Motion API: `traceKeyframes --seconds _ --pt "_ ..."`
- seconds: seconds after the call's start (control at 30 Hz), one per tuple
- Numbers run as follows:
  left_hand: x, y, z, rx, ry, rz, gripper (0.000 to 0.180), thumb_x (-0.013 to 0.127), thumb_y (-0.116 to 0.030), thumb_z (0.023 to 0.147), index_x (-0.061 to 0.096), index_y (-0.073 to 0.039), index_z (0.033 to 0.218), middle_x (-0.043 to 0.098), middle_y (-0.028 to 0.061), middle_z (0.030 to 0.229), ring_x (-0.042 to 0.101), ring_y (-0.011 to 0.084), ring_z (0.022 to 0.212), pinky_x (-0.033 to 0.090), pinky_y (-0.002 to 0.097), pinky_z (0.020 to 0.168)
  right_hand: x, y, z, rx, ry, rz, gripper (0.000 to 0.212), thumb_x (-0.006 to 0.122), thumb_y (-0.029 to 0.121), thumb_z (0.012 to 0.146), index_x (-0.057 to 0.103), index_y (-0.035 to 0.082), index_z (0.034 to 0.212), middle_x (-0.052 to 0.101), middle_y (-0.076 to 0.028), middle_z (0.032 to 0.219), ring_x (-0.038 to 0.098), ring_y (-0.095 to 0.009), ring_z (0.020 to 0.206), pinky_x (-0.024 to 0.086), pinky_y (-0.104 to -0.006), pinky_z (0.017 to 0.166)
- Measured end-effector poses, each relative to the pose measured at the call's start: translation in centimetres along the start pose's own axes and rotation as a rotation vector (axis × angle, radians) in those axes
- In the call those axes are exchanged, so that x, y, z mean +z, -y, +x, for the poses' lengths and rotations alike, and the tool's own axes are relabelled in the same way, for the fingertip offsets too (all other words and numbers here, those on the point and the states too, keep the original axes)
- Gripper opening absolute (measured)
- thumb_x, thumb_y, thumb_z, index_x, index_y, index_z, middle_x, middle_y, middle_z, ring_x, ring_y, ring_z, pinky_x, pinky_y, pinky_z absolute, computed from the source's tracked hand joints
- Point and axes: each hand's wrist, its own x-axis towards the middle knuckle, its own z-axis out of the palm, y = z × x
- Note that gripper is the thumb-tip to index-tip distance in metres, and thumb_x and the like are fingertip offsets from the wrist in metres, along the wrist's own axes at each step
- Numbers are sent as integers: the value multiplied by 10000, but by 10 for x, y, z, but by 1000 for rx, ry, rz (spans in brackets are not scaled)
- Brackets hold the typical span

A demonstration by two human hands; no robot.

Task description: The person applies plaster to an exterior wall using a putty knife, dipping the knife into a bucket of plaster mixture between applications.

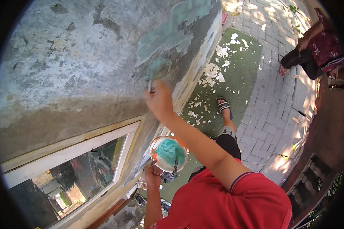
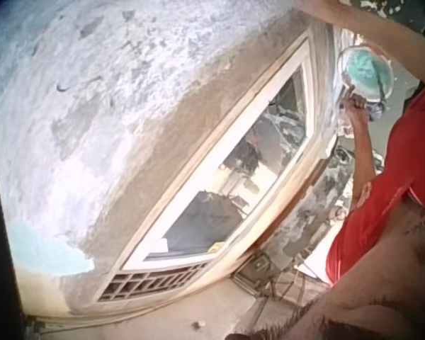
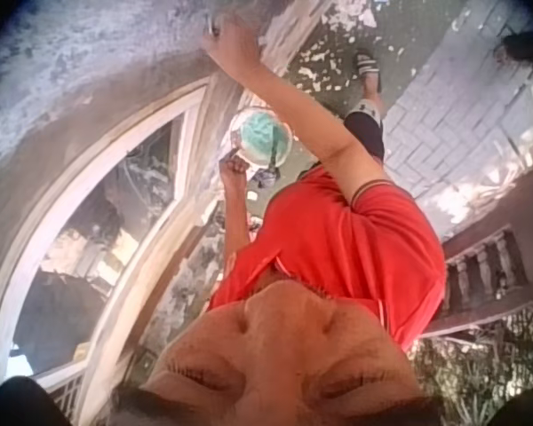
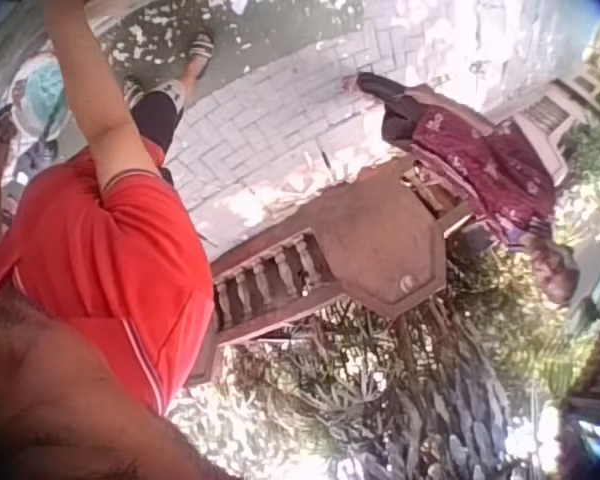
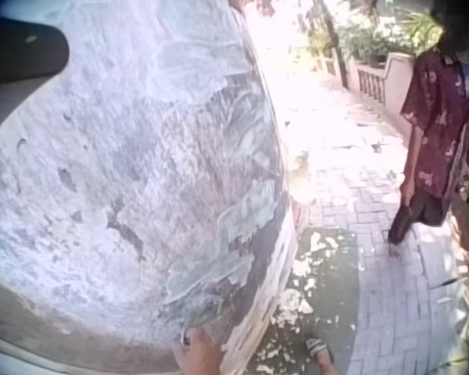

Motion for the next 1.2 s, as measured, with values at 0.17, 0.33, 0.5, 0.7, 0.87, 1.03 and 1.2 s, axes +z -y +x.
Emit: traceKeyframes --seconds 0.17,0.33,0.5,0.7,0.87,1.03,1.2 --pt "2 8 -8 13 -4 -38 489 349 -368 1012 569 45 1151 320 -29 588 307 99 524 311 283 552 -21 53 -43 -101 17 156 224 708 147 809 530 13 817 566 -172 721 584 -332 639 471 -417 611" --pt "-11 12 -9 -41 -34 -21 461 380 -354 988 576 37 1135 325 -30 589 311 100 527 313 283 551 -79 -16 13 80 -166 30 250 719 165 824 541 -12 813 574 -107 664 533 -194 587 454 -354 587" --pt "-2 13 -4 -49 -81 4 447 395 -354 976 583 25 1120 329 -34 590 308 99 531 326 289 557 -79 -135 103 71 -351 -234 208 689 133 799 549 -21 792 586 -187 748 581 -371 695 467 -439 659" --pt "-4 20 3 -67 -69 -10 434 387 -335 980 589 23 1115 325 -34 588 304 97 529 320 284 556 -18 -90 79 -221 -299 -128 195 706 93 793 534 1 792 558 -162 707 552 -313 639 466 -405 617" --pt "5 23 3 -104 -109 -22 407 402 -314 977 595 21 1101 312 -36 577 297 98 525 316 283 560 -45 -68 37 -91 -214 -13 217 708 106 819 519 0 809 521 -161 722 548 -321 675 463 -407 633" --pt "17 16 7 -94 -106 -10 381 430 -299 968 593 21 1094 311 -37 575 297 99 527 320 295 567 -72 -135 97 -53 -389 -258 215 696 101 810 506 -1 822 518 -175 741 537 -363 708 448 -436 663" --pt "25 16 12 -84 -73 20 405 426 -316 954 545 38 1109 302 -32 599 323 113 536 331 301 577 -37 -123 102 -48 -213 -199 208 688 104 795 518 19 878 538 -185 826 547 -424 788 440 -487 726"
